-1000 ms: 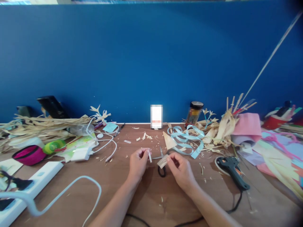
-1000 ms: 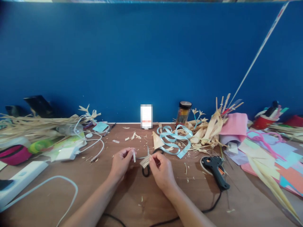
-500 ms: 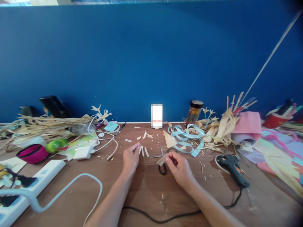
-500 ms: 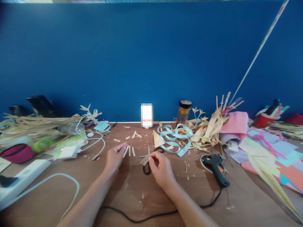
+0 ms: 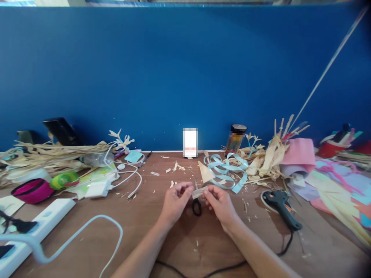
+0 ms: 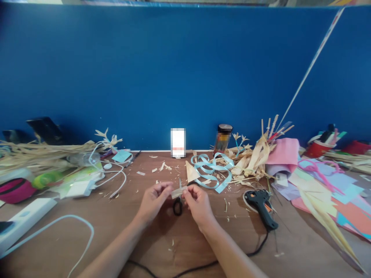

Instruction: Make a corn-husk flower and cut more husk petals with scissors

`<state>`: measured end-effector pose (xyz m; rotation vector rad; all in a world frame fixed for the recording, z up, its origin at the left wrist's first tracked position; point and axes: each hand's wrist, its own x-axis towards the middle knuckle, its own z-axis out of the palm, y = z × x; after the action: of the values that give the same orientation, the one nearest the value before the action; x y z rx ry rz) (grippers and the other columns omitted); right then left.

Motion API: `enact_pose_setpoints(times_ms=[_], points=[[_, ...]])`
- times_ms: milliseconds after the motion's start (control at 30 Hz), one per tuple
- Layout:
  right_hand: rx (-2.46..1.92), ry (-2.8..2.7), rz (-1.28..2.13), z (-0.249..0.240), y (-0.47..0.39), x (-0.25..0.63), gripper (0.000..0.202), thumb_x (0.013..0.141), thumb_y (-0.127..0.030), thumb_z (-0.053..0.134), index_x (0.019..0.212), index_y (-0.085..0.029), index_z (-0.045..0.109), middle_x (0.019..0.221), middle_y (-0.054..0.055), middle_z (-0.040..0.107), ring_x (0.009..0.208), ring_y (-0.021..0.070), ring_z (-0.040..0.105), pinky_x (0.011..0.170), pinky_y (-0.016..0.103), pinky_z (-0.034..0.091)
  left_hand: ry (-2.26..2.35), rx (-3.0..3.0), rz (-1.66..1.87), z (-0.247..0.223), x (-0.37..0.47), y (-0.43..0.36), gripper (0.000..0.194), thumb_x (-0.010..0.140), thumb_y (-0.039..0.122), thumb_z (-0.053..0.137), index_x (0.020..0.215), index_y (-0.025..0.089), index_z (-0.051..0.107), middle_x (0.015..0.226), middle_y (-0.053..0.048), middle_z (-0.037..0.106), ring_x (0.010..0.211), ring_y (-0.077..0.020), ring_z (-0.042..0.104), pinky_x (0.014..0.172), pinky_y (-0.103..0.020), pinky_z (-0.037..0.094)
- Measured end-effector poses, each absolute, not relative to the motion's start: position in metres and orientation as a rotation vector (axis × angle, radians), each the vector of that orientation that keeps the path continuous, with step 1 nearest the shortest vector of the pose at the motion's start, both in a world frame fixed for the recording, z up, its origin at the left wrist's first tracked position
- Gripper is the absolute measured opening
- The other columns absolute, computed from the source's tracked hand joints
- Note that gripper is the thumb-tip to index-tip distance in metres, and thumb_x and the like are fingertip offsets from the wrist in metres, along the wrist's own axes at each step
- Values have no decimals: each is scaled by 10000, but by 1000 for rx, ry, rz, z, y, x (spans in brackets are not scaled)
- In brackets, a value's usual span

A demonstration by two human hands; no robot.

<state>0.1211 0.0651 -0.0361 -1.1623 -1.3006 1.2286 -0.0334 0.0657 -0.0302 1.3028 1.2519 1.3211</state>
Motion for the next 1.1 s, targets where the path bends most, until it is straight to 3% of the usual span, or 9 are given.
enact_pose_setpoints(times_ms=[200, 500, 700, 900, 1100], points=[[-1123, -1340, 1251, -27, 62, 119, 221, 735, -382, 559, 735, -162, 538, 587, -23, 528, 504, 84, 447, 434, 180, 336, 1194, 1285, 1186, -32, -29, 62, 238, 701, 350, 579, 725, 119, 632, 510, 1, 556, 470, -88, 483, 463, -184, 385], [-1026, -1230, 1382, -29, 63, 120, 178, 747, -350, 546, 783, -178, 523, 631, -31, 542, 548, 88, 474, 512, 195, 379, 1035, 1251, 1093, -25, -29, 60, 241, 729, 368, 547, 725, 131, 589, 618, -17, 586, 543, -93, 529, 547, -204, 439], [-965, -1295, 1494, -21, 60, 120, 259, 758, -328, 531, 973, -183, 521, 576, -56, 472, 491, 71, 412, 470, 185, 334, 965, 1406, 1120, -22, -31, 59, 358, 699, 271, 588, 1045, 176, 589, 746, -36, 611, 626, -116, 546, 583, -215, 446], [-1066, -1227, 1499, -25, 62, 121, 307, 745, -393, 529, 971, -187, 501, 598, -40, 533, 468, 76, 448, 443, 183, 342, 1022, 1454, 1141, -26, -32, 61, 185, 677, 297, 610, 764, 148, 676, 734, -58, 643, 638, -151, 586, 609, -249, 452], [-995, -1269, 1383, -28, 64, 120, 324, 721, -348, 572, 1003, -198, 520, 800, 27, 623, 644, 115, 565, 528, 205, 424, 1250, 1413, 1359, -32, -37, 67, 187, 665, 292, 625, 776, 158, 692, 771, -70, 678, 710, -178, 600, 666, -266, 455]])
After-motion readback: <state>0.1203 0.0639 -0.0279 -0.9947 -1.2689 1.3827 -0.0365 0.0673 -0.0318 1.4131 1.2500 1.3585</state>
